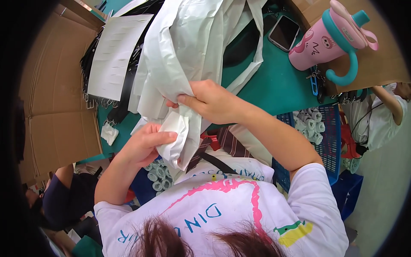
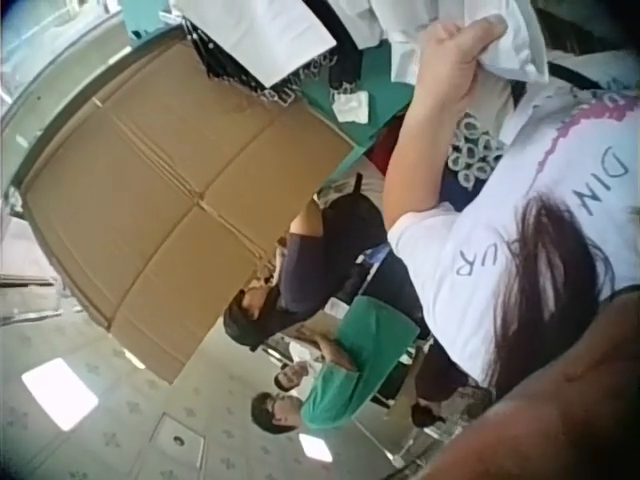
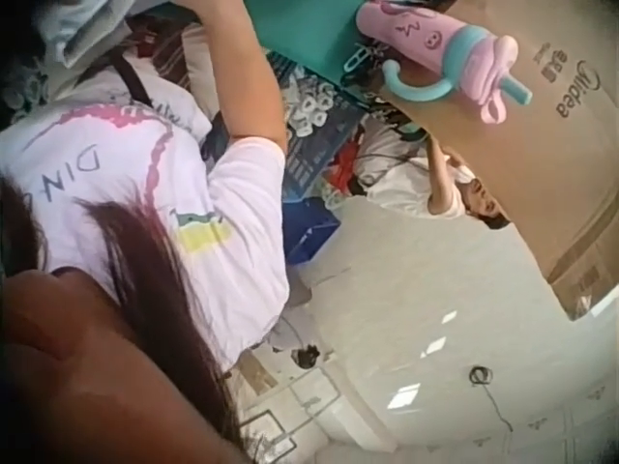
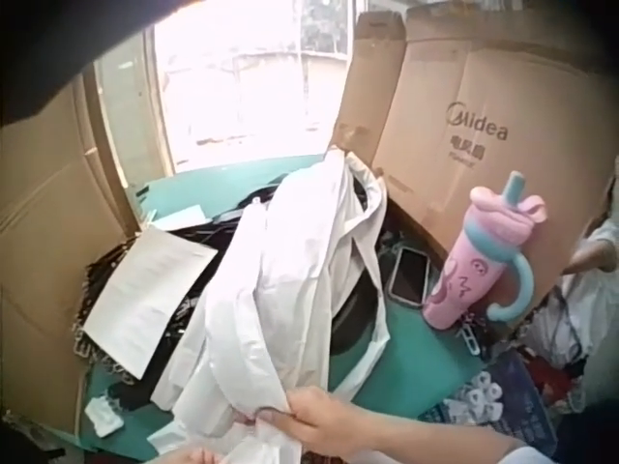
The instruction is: Wrapping black straps with white protective sleeves and placing them into a box.
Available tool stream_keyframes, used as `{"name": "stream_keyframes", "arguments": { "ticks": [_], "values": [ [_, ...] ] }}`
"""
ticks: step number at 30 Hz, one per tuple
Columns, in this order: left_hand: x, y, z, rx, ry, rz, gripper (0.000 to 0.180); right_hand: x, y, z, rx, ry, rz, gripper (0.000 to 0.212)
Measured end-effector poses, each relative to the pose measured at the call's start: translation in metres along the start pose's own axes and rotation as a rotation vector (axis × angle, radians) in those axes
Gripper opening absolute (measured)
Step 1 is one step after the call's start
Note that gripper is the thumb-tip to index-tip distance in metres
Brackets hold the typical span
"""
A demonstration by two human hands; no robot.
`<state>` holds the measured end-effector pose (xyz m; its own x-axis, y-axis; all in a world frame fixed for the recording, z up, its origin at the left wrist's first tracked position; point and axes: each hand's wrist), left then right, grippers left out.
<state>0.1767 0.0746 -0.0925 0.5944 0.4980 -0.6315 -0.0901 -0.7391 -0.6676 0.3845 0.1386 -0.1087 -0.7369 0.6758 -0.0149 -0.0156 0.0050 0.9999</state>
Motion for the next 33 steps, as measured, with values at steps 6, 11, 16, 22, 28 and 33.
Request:
{"name": "stream_keyframes", "arguments": {
  "ticks": [6,11,16,22,28,33],
  "values": [
    [0.003,0.017,-0.004,-0.081,-0.061,-0.01,0.019,0.0,-0.006,-0.023,0.406,-0.133,-0.055,0.027],
    [0.003,0.025,-0.004,-0.139,-0.078,0.003,0.017,-0.007,0.002,-0.023,0.079,0.2,0.152,0.05],
    [0.006,0.019,-0.018,-0.153,-0.157,0.016,0.022,-0.008,0.019,-0.017,-0.042,0.426,-0.04,0.07],
    [0.008,0.013,-0.02,-0.164,-0.213,0.011,0.03,-0.011,0.013,-0.02,-0.462,0.336,0.245,0.057],
    [0.016,0.003,-0.016,-0.067,-0.28,0.034,0.026,-0.011,0.007,-0.009,-0.585,0.247,0.436,0.051],
    [0.005,-0.011,-0.007,-0.239,0.094,-0.263,0.03,-0.017,-0.001,-0.005,-0.445,0.012,0.449,0.038]
  ]
}}
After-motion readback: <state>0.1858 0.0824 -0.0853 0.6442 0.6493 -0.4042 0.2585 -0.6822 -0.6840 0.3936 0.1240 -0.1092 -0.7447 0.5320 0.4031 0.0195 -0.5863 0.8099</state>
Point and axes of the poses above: each hand's wrist, its own x-axis towards the middle knuckle, its own z-axis out of the back of the hand, y = z × x, and after that the axes turned 14 degrees about x, right-handed
